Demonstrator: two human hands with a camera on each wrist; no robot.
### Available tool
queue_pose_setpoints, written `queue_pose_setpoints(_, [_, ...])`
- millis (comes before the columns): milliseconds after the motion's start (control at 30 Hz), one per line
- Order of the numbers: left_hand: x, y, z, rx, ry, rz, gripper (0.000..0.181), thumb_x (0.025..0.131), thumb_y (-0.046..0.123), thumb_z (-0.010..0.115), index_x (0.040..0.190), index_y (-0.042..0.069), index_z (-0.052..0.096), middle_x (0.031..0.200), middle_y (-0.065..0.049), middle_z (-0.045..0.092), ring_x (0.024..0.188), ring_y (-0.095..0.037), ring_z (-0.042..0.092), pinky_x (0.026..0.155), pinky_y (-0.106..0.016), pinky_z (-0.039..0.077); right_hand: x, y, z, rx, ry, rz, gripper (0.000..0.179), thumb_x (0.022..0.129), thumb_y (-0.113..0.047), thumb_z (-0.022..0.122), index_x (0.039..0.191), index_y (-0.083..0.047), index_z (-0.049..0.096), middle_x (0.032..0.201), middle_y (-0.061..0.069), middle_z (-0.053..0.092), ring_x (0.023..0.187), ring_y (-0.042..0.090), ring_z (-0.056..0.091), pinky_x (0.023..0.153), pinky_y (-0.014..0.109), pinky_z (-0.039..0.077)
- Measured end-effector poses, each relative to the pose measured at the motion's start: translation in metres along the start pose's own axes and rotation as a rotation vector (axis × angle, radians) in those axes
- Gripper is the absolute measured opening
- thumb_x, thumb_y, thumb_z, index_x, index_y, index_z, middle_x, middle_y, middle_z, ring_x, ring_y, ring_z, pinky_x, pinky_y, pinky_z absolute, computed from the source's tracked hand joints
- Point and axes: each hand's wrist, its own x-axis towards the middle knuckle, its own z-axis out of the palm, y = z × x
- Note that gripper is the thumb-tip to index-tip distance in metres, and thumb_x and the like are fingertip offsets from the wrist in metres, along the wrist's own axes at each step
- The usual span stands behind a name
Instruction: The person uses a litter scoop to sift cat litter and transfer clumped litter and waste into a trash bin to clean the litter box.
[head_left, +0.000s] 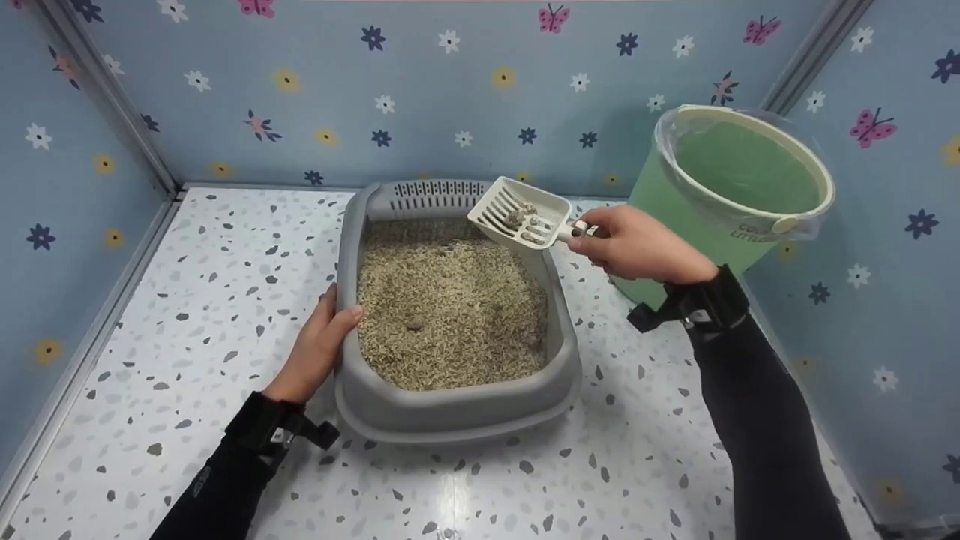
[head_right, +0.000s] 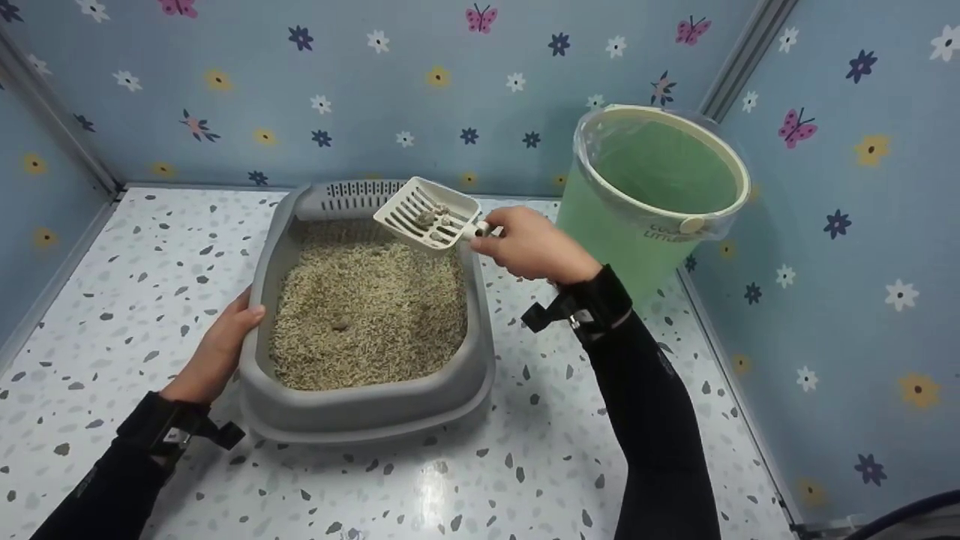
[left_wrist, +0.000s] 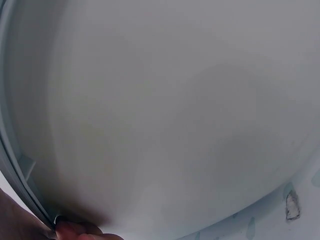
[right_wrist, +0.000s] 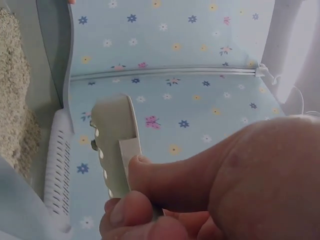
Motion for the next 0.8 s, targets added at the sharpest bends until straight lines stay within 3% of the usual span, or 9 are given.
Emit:
queue_pose_setpoints(100, [0.000, 0.000, -0.001, -0.004, -0.001, -0.001, 0.090, 0.113, 0.037, 0.054, 0.178, 0.001, 0.003, 0.186, -0.019, 0.004, 0.171, -0.027, 0.005, 0.138, -0.043, 0.006, -0.005, -0.001, -0.011, 0.034, 0.032, 0.031, 0.029, 0.114, -0.037, 0.066, 0.126, -0.012, 0.073, 0.073, 0.001, 0.058, 0.055, 0.009, 0.047, 0.050, 0.027, 0.040])
queue_pose_setpoints(267, [0.000, -0.001, -0.001, 0.001, -0.001, 0.004, 0.089, 0.113, 0.037, 0.054, 0.178, 0.003, 0.005, 0.186, -0.017, 0.006, 0.171, -0.025, 0.007, 0.138, -0.043, 0.006, -0.015, -0.001, -0.028, 0.067, 0.092, 0.071, 0.030, 0.115, -0.038, 0.064, 0.114, -0.008, 0.068, 0.071, 0.000, 0.051, 0.053, 0.012, 0.042, 0.051, 0.029, 0.039])
queue_pose_setpoints(433, [-0.001, -0.001, -0.001, -0.004, -0.022, -0.001, 0.089, 0.114, 0.038, 0.053, 0.179, 0.005, 0.001, 0.186, -0.015, 0.002, 0.171, -0.024, 0.003, 0.138, -0.044, 0.005, -0.021, 0.000, -0.043, 0.073, 0.181, 0.104, 0.035, 0.114, -0.038, 0.066, 0.102, -0.006, 0.066, 0.073, 0.002, 0.053, 0.055, 0.012, 0.045, 0.051, 0.029, 0.041])
queue_pose_setpoints(800, [0.000, 0.000, -0.002, -0.001, -0.014, -0.001, 0.089, 0.114, 0.039, 0.053, 0.179, 0.004, 0.003, 0.186, -0.016, 0.003, 0.170, -0.024, 0.004, 0.138, -0.043, 0.006, -0.032, 0.017, -0.072, 0.131, 0.298, 0.201, 0.036, 0.113, -0.039, 0.068, 0.110, -0.003, 0.067, 0.077, 0.000, 0.058, 0.059, 0.011, 0.050, 0.052, 0.029, 0.044])
